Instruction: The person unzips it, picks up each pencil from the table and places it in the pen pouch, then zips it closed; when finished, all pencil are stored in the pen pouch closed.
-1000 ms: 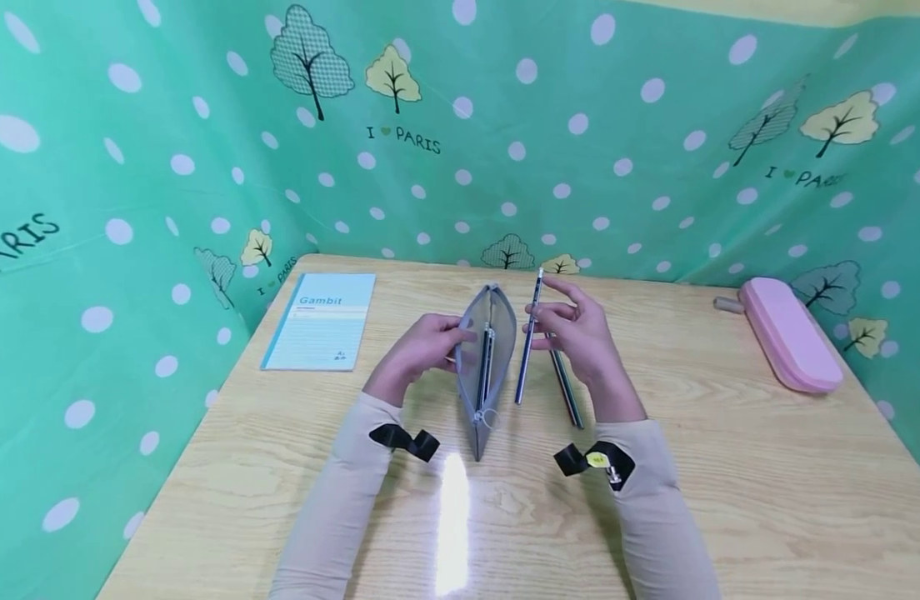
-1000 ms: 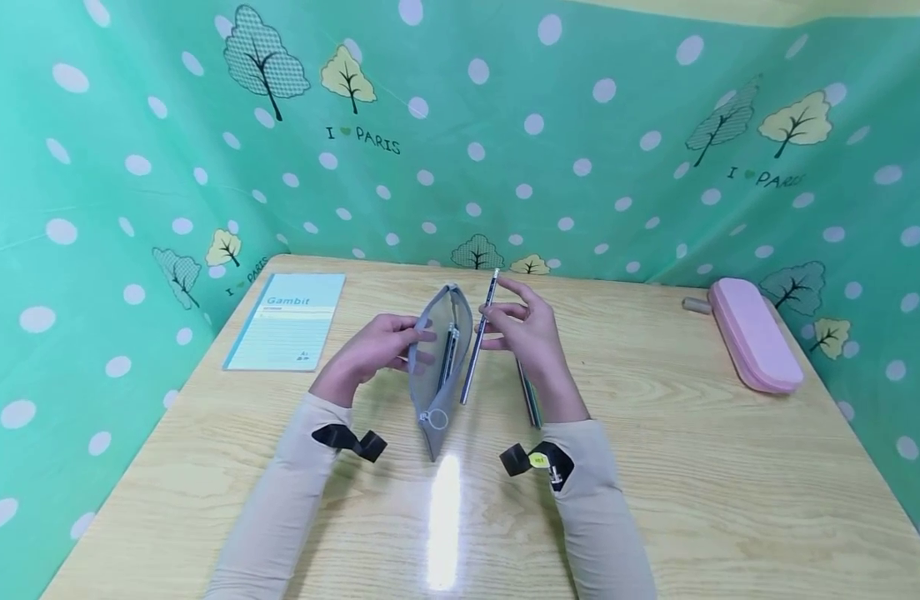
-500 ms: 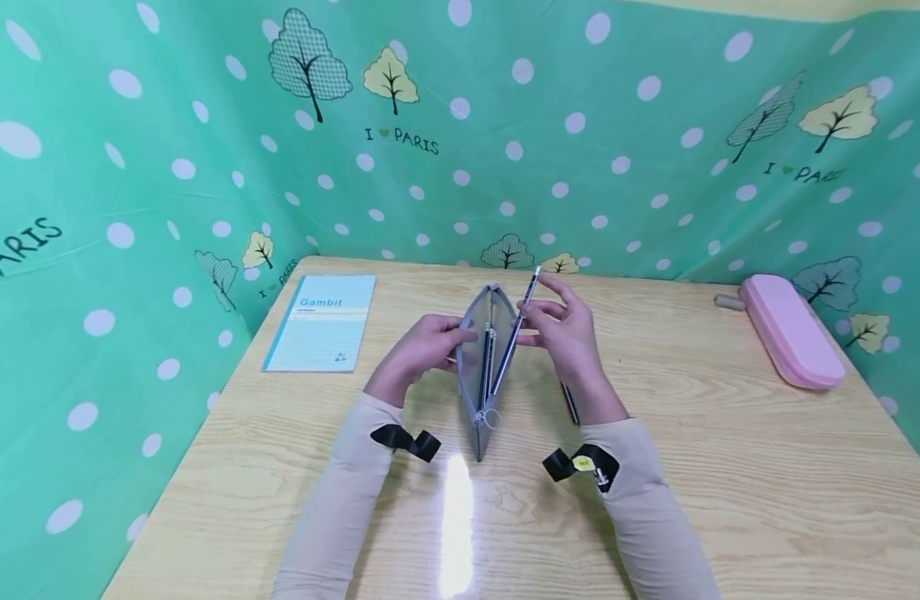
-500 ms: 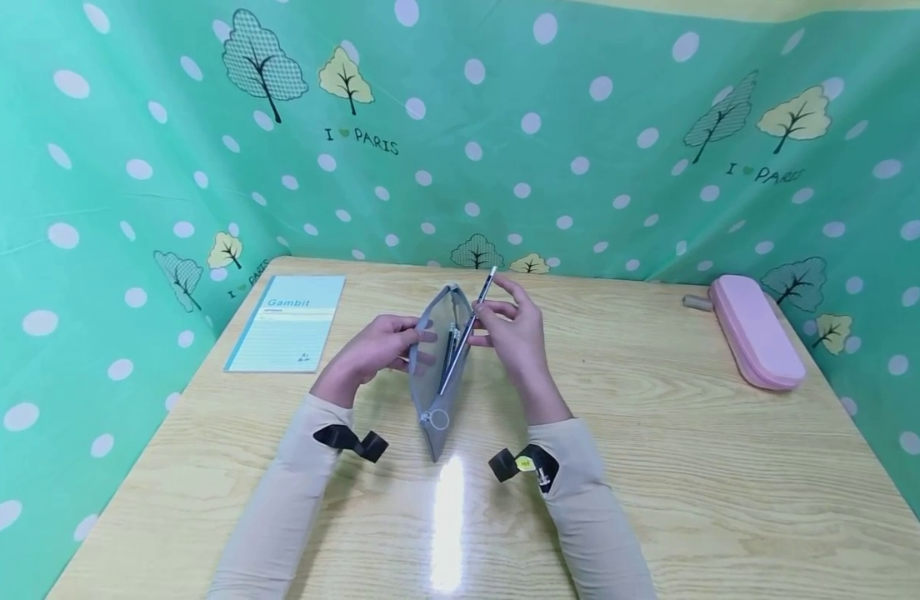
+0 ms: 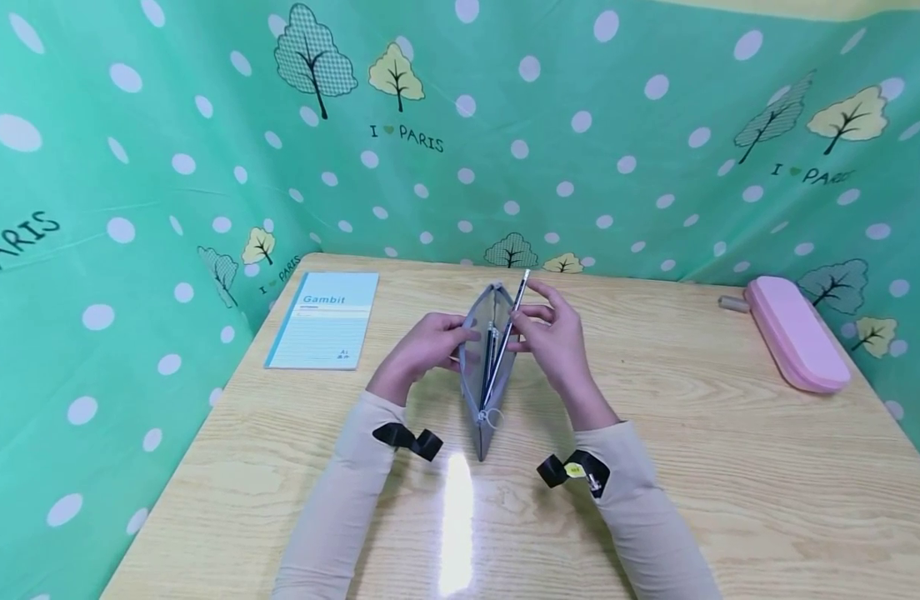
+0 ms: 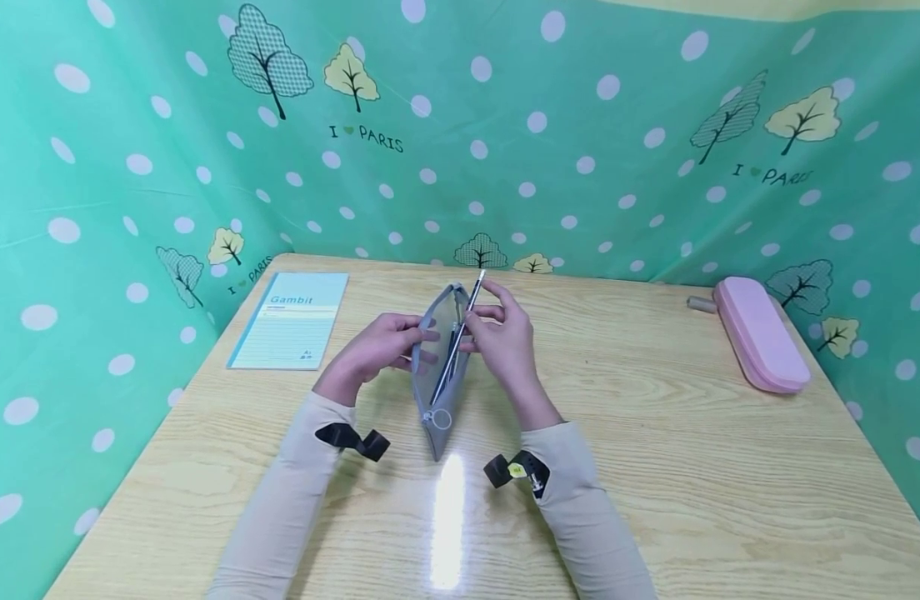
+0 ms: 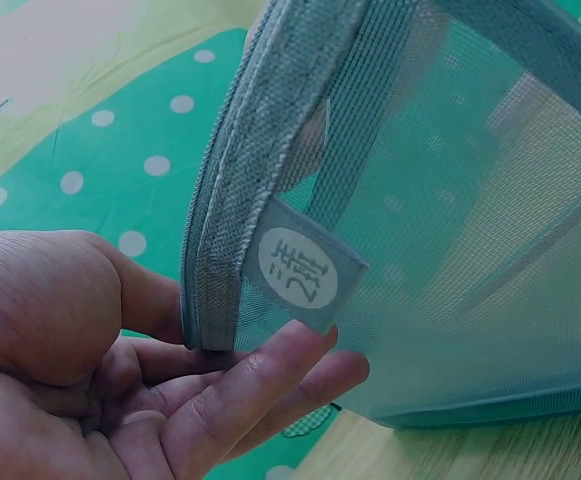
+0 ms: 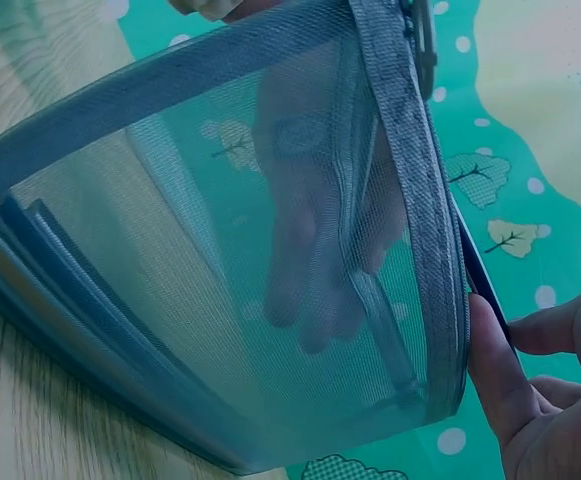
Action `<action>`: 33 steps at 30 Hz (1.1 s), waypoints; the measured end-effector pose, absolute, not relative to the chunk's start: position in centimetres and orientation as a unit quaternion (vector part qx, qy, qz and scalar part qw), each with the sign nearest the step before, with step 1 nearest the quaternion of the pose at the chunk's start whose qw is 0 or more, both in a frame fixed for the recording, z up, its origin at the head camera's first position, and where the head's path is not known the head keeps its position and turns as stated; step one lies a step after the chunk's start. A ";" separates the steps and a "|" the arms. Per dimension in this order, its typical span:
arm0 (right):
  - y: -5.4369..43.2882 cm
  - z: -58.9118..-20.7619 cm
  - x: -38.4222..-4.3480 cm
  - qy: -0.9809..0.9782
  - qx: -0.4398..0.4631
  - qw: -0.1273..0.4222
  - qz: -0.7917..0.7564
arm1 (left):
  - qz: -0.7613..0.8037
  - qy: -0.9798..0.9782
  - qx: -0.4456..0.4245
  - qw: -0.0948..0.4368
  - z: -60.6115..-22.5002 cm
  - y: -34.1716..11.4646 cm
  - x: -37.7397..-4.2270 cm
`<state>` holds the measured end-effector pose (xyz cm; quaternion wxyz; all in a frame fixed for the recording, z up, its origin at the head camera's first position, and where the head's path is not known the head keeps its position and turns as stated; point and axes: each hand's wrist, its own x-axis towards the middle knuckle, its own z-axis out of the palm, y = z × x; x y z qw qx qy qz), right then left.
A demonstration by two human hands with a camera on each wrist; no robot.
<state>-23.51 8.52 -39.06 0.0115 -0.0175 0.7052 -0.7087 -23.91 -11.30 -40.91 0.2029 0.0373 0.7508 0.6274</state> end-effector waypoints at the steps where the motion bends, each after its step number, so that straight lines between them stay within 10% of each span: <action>1: 8.5 -39.1 -23.5 0.709 -0.020 0.011 -0.705 | 0.627 0.751 0.036 0.204 -40.9 -11.3 -23.9; 33: 8.7 -38.9 -22.5 0.773 -0.101 -0.011 -0.626 | 0.624 0.755 0.031 0.202 -40.8 -11.3 -23.8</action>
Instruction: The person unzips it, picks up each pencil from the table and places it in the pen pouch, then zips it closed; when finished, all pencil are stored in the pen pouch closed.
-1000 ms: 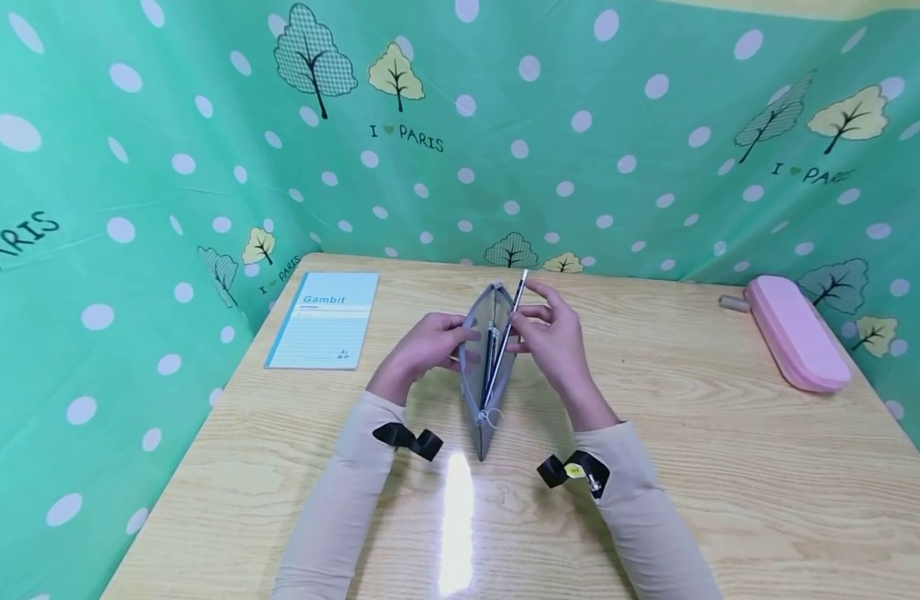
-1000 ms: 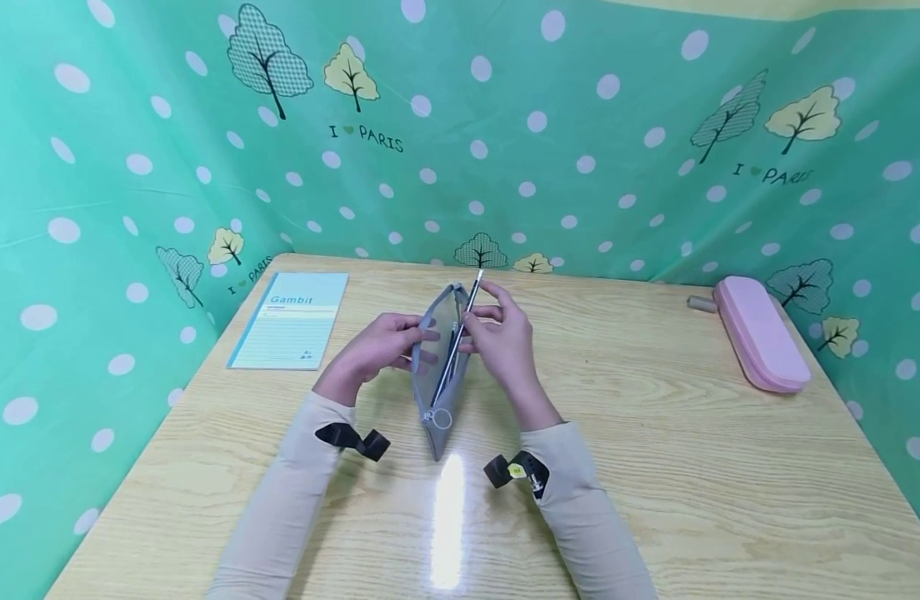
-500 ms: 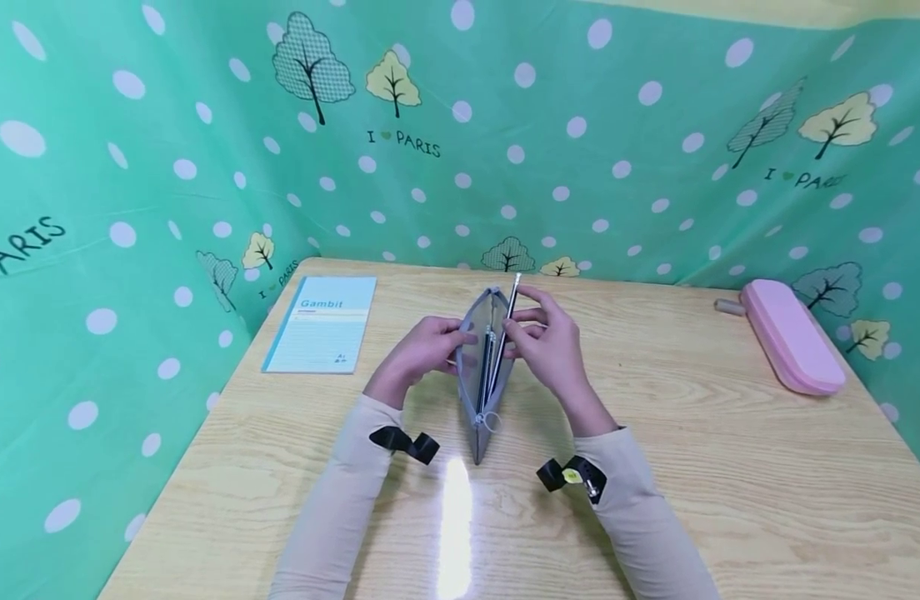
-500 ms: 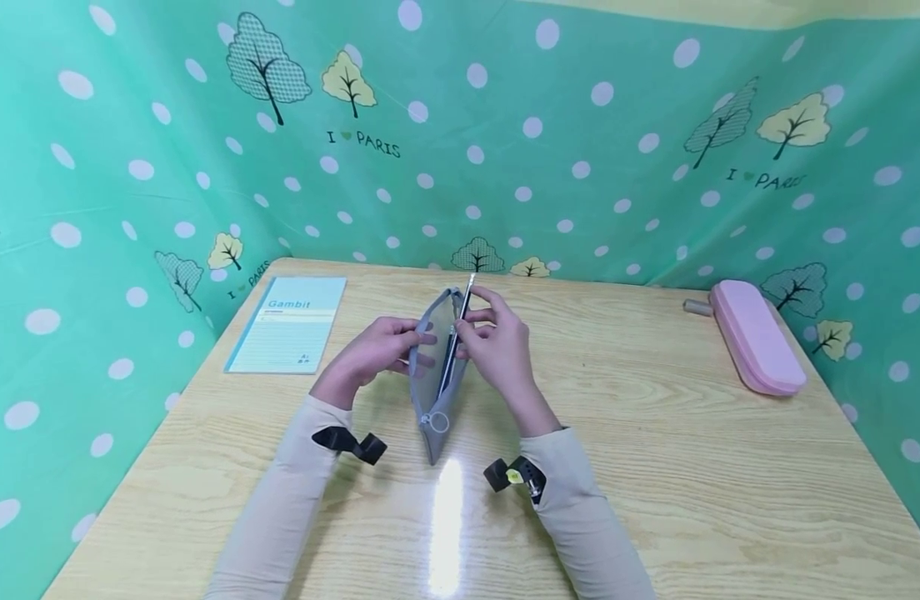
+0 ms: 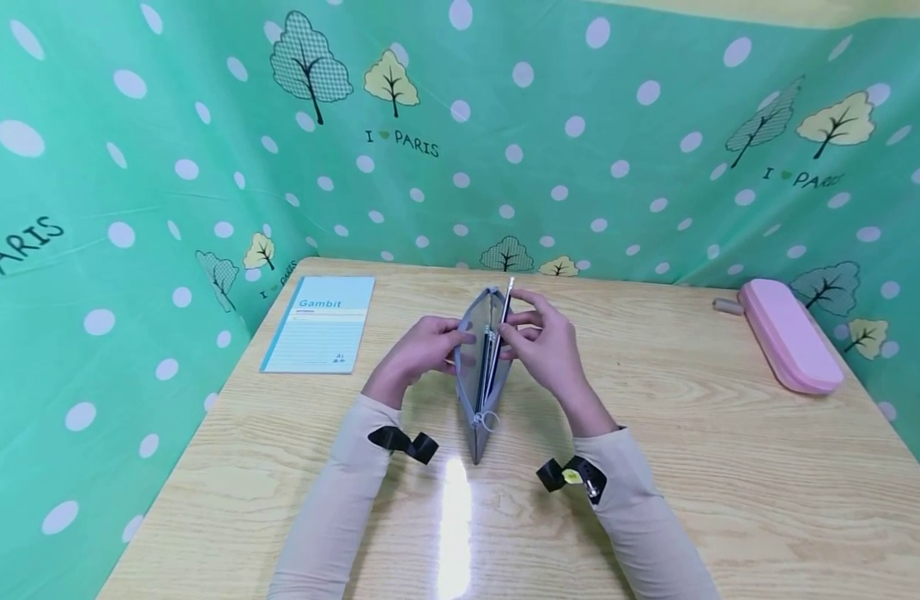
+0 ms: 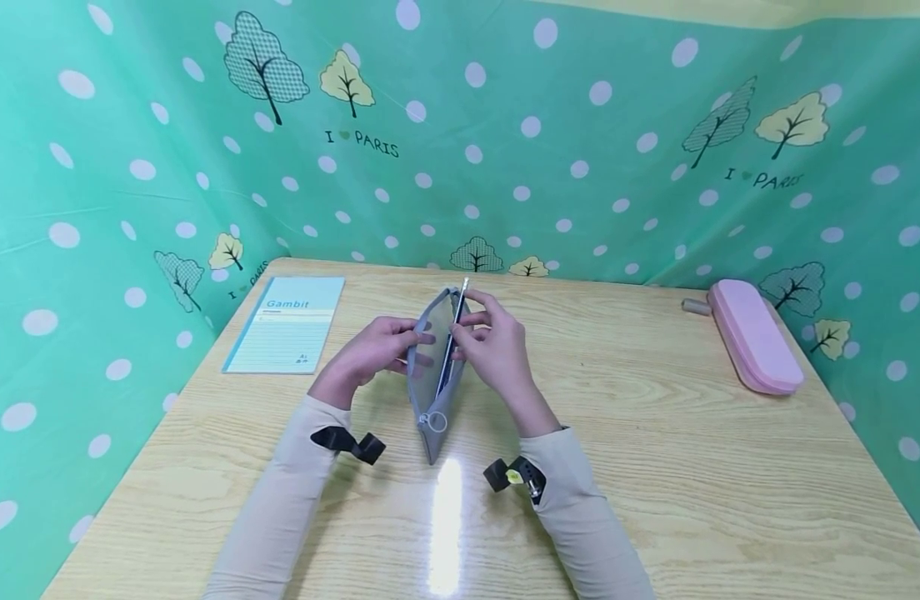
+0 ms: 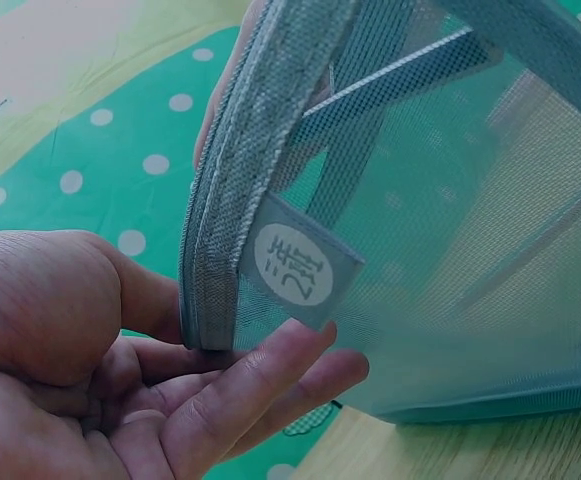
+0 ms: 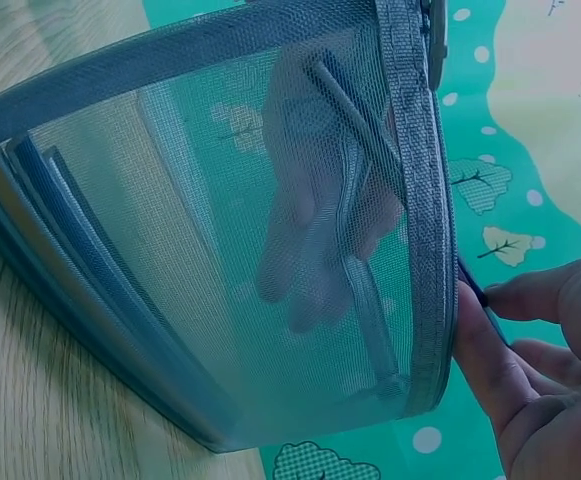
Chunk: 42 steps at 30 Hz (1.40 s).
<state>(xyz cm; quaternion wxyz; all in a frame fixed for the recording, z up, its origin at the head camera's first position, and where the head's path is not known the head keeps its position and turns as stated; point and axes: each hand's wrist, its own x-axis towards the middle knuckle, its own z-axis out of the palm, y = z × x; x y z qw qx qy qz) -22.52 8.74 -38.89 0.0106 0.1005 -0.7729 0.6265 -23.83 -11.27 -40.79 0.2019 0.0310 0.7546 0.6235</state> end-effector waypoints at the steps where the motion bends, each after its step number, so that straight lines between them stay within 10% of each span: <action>1: 8.8 -38.9 -22.5 -0.773 0.101 0.008 0.626 | 0.623 0.755 0.031 0.202 -40.8 -11.3 -23.8; 23: 13.7 -38.1 -23.7 -0.785 0.056 0.025 0.616 | 0.624 0.755 0.032 0.197 -40.8 -11.4 -23.7; 42: 18.0 -42.2 -27.4 -0.851 -0.014 -0.162 0.499 | 0.628 0.753 0.031 0.195 -40.8 -11.2 -23.4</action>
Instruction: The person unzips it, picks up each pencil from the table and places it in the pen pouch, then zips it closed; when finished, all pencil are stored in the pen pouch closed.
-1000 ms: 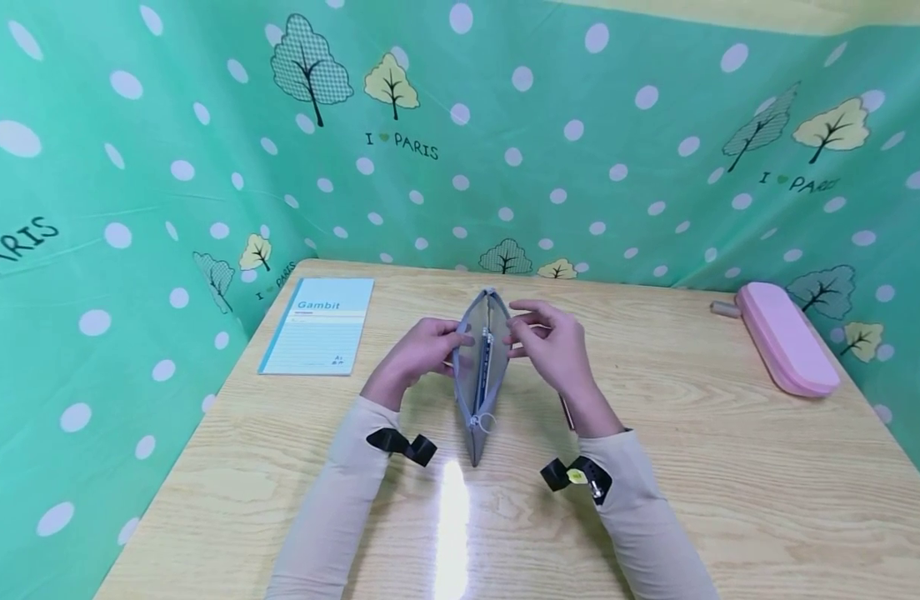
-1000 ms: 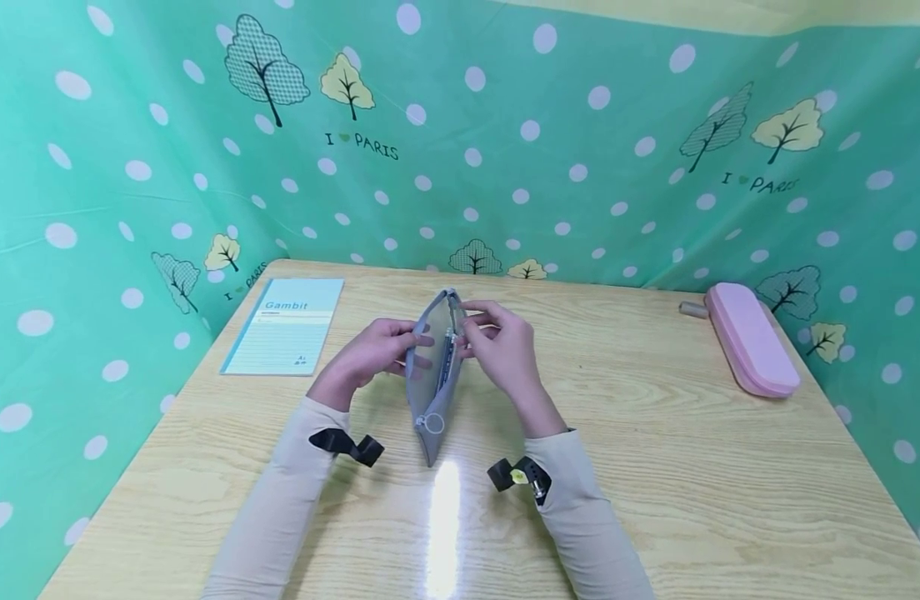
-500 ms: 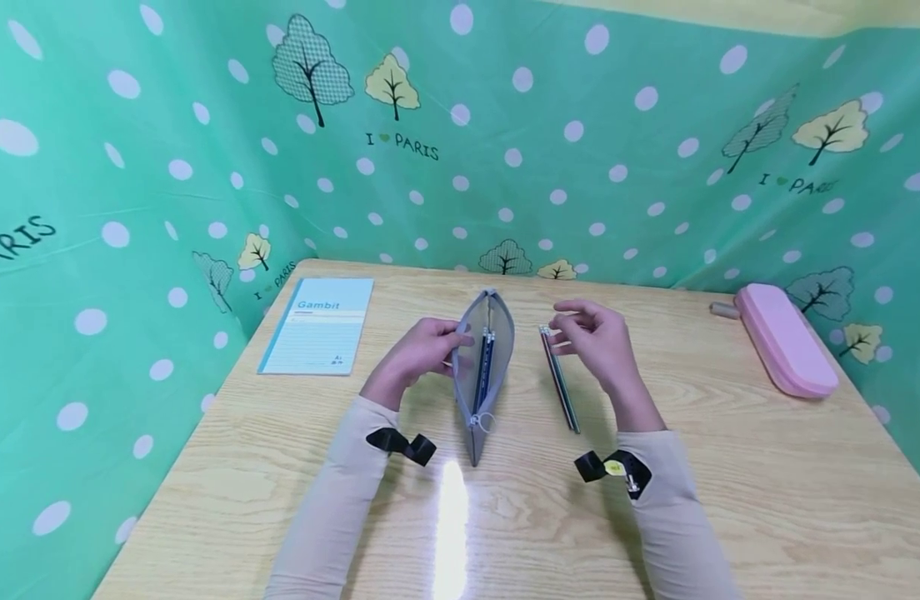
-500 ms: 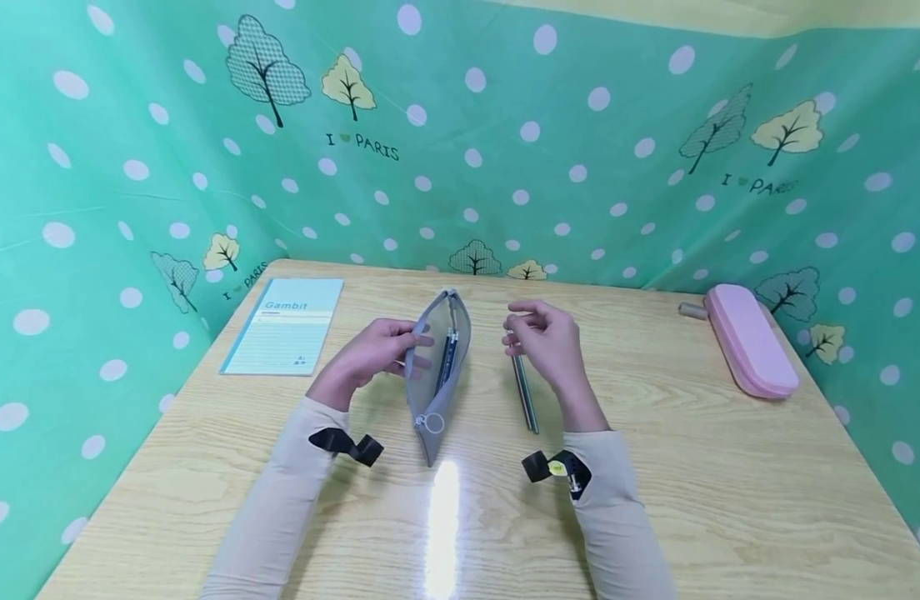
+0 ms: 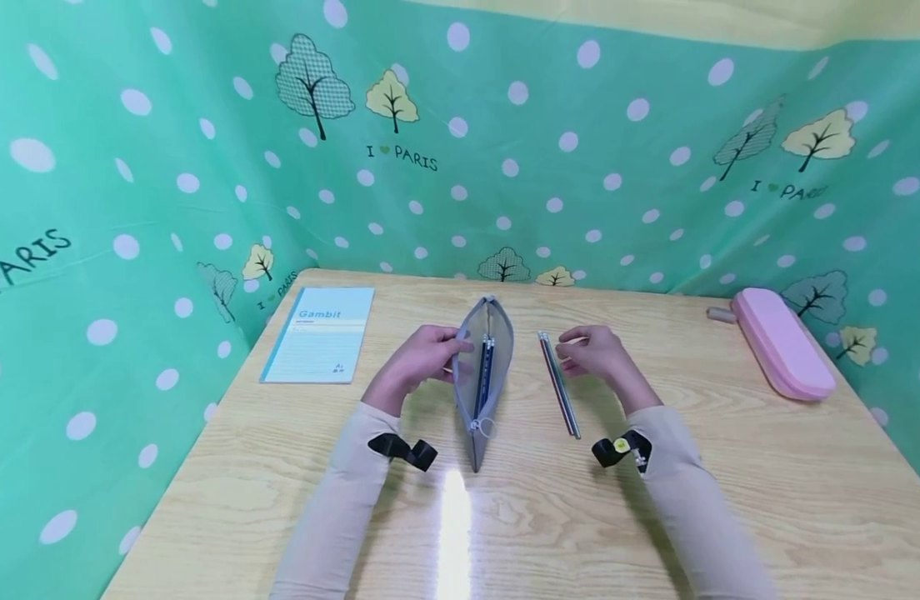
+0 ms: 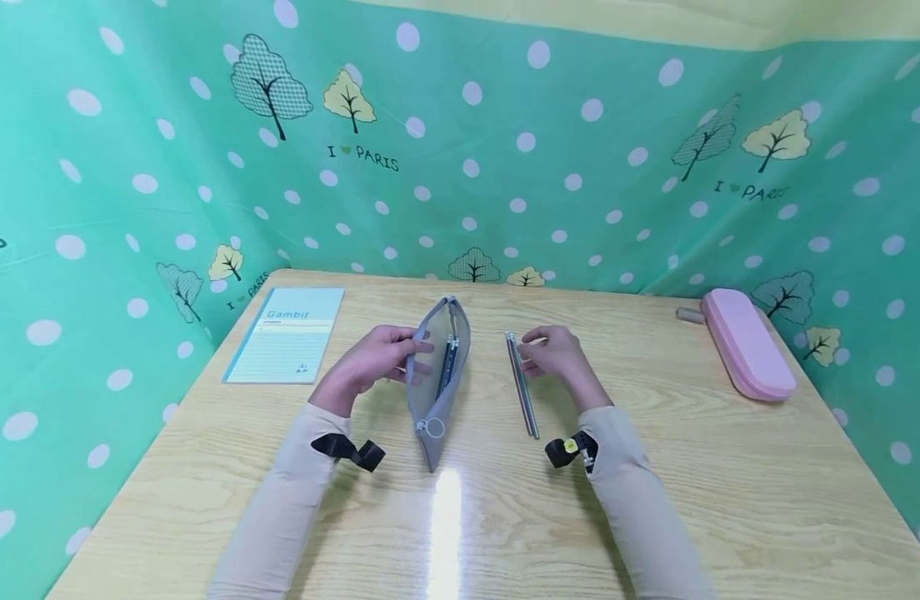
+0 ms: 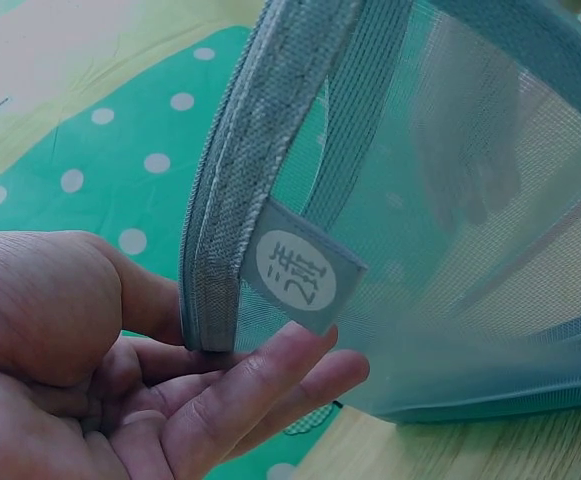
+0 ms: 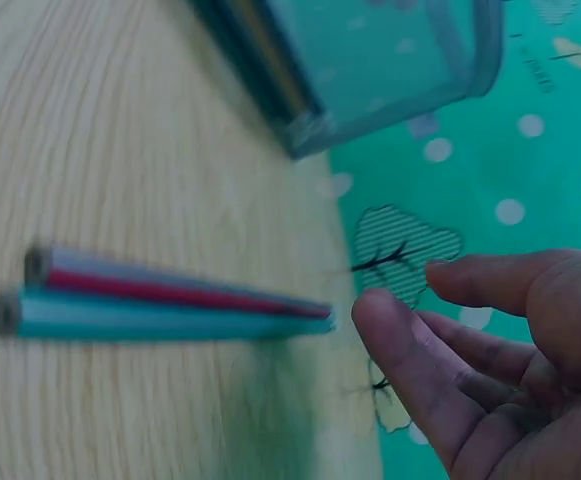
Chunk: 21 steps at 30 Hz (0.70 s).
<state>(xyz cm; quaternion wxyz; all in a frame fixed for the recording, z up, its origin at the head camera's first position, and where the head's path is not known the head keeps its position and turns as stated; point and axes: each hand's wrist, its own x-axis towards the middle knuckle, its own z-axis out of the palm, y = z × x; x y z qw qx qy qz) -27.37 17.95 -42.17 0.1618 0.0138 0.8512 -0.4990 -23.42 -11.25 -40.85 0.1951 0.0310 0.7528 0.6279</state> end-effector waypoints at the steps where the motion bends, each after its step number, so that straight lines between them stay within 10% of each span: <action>1: 18.1 -42.4 -27.6 0.853 0.014 0.167 -0.495 | 0.629 0.752 0.031 0.196 -40.9 -11.2 -23.4; 21: 17.9 -44.4 -29.2 0.889 0.017 0.180 -0.420 | 0.630 0.752 0.039 0.192 -40.9 -11.4 -23.5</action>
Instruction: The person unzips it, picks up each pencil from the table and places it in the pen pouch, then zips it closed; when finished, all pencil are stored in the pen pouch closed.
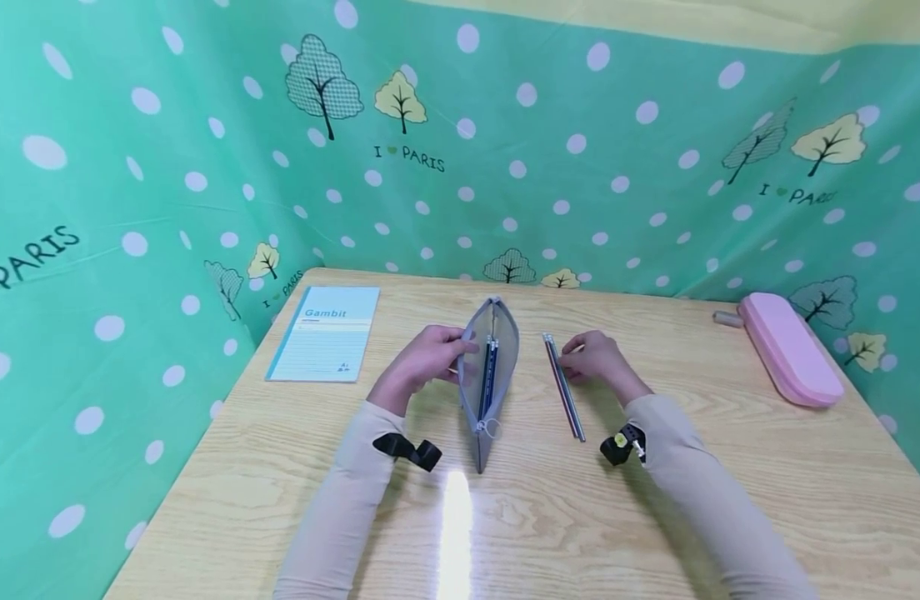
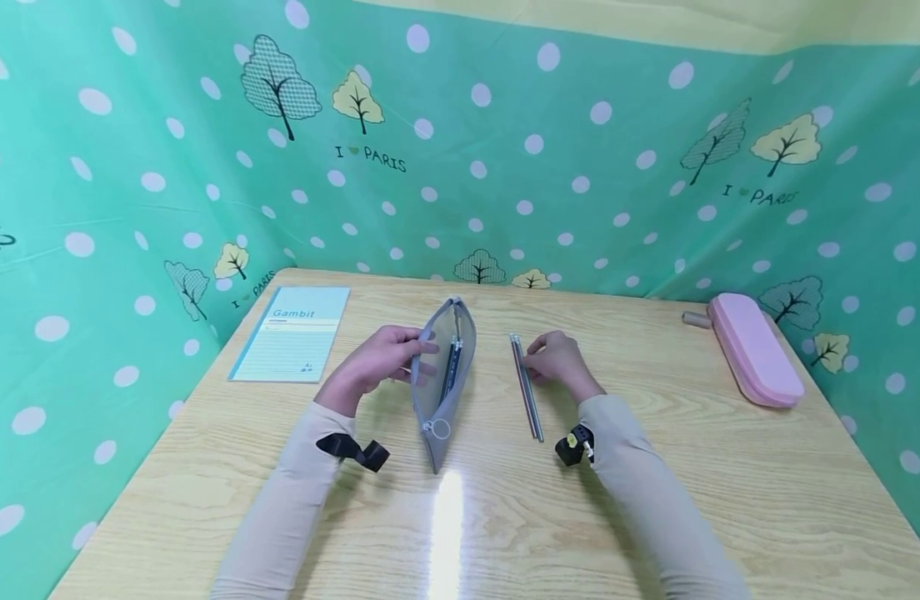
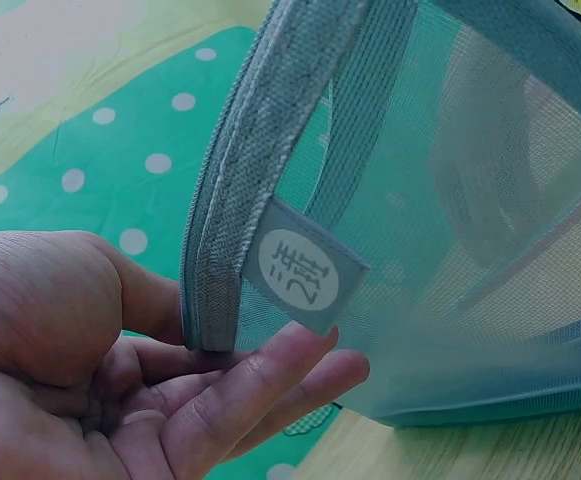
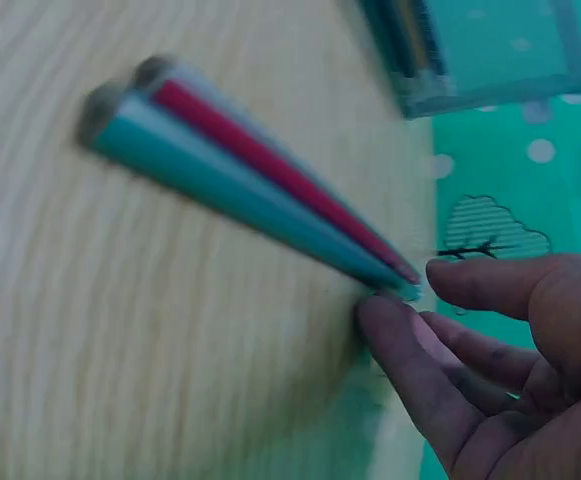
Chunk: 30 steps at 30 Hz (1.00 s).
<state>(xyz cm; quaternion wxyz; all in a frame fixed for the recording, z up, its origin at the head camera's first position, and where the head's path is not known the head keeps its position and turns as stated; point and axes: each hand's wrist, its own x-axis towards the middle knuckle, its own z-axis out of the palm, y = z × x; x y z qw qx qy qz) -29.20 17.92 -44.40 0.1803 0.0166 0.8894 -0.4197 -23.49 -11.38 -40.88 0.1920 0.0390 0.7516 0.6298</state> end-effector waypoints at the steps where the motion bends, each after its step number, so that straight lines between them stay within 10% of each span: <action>1: 17.9 -44.5 -29.2 0.892 0.017 0.176 -0.416 | 0.630 0.751 0.040 0.193 -40.9 -11.4 -23.5; 20: 17.4 -45.0 -28.8 0.945 -0.031 0.101 -0.309 | 0.625 0.756 0.039 0.189 -40.6 -11.4 -23.2; 30: 19.8 -42.0 -27.9 0.830 0.011 0.154 -0.537 | 0.627 0.754 0.042 0.190 -40.8 -11.3 -23.3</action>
